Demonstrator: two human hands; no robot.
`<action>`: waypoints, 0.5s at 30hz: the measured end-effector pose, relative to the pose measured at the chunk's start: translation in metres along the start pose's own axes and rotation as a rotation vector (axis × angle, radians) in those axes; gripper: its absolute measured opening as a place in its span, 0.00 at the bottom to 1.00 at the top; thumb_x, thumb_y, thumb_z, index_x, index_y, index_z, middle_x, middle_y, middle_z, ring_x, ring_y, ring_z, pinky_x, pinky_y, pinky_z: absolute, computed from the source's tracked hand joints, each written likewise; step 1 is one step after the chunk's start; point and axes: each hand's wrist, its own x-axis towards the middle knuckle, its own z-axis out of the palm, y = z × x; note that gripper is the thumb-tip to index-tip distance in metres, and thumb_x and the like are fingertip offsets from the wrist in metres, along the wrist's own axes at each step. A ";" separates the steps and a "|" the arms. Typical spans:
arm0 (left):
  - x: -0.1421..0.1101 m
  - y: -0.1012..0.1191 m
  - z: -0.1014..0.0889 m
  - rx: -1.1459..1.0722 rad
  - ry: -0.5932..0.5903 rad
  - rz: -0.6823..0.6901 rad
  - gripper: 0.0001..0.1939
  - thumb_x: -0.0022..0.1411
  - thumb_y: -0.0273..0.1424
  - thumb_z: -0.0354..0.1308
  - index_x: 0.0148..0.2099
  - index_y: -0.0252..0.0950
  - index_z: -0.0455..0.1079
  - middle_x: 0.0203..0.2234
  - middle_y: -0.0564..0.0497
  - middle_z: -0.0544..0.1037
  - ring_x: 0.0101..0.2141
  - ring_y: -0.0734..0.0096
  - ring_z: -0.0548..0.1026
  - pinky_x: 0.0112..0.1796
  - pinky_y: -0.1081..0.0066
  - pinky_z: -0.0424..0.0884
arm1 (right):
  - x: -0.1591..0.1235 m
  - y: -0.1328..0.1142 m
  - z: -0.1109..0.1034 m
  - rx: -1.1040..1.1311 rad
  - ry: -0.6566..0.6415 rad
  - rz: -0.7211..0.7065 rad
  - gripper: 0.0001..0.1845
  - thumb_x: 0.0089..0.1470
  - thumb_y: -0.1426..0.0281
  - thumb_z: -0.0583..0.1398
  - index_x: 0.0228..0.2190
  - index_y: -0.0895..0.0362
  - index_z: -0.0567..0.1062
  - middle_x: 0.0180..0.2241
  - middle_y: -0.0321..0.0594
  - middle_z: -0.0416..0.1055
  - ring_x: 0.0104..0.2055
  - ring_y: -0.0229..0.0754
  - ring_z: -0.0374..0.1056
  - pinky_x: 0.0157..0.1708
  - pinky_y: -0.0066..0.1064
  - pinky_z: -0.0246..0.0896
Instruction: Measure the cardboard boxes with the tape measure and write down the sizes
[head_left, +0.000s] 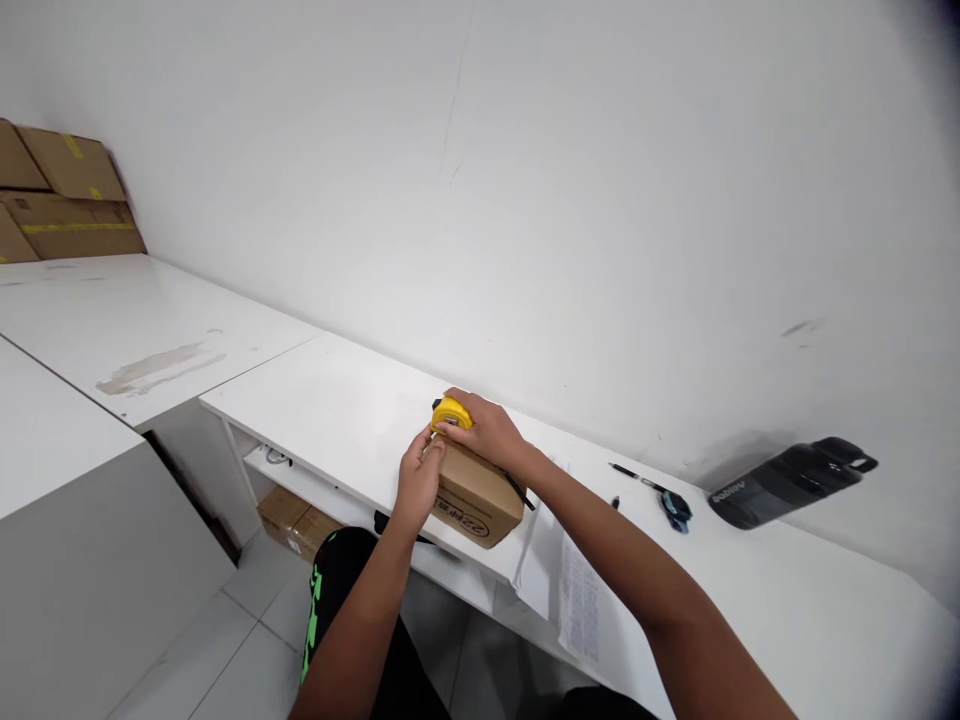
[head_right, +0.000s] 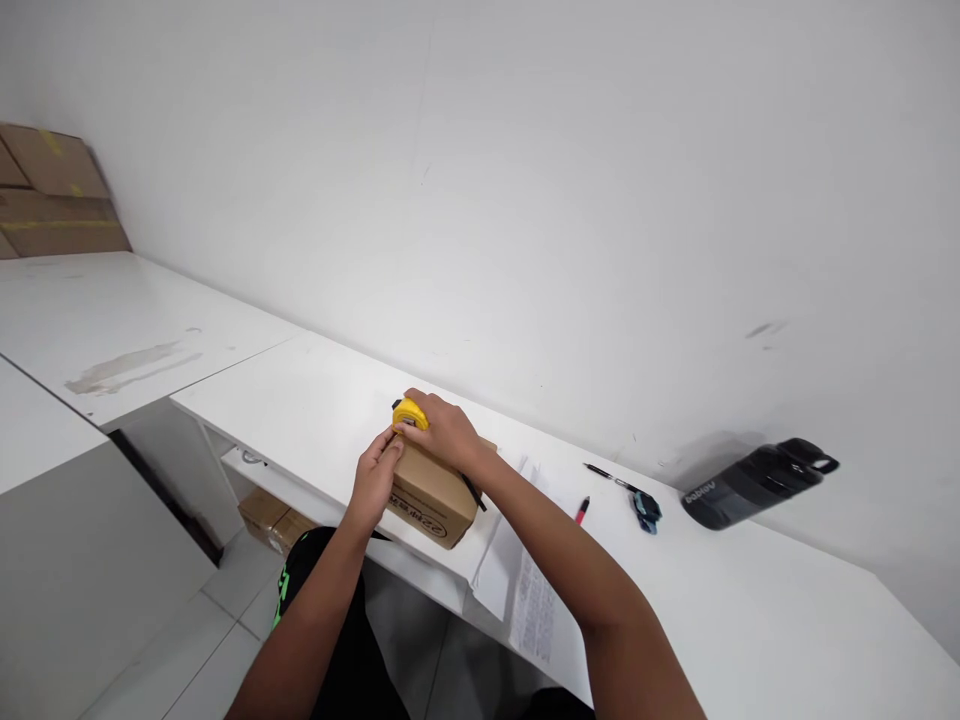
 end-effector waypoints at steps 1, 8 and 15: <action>0.001 0.000 0.001 -0.001 0.000 -0.009 0.24 0.61 0.37 0.55 0.57 0.35 0.70 0.52 0.44 0.76 0.51 0.55 0.73 0.51 0.61 0.68 | -0.003 0.002 -0.002 0.000 0.018 0.005 0.25 0.55 0.58 0.60 0.54 0.50 0.68 0.46 0.42 0.75 0.45 0.49 0.71 0.44 0.38 0.63; 0.006 -0.001 0.003 0.060 0.060 -0.038 0.23 0.59 0.37 0.56 0.54 0.34 0.73 0.50 0.44 0.78 0.50 0.56 0.74 0.51 0.61 0.68 | -0.070 0.027 -0.034 0.050 0.116 0.155 0.22 0.53 0.56 0.61 0.48 0.50 0.71 0.42 0.40 0.77 0.40 0.49 0.72 0.42 0.39 0.65; 0.010 0.002 0.008 0.144 0.116 0.004 0.21 0.58 0.36 0.56 0.52 0.33 0.75 0.49 0.45 0.79 0.50 0.57 0.74 0.51 0.62 0.69 | -0.144 0.059 -0.059 0.020 0.217 0.246 0.24 0.53 0.56 0.61 0.50 0.51 0.70 0.44 0.41 0.76 0.38 0.45 0.74 0.38 0.36 0.69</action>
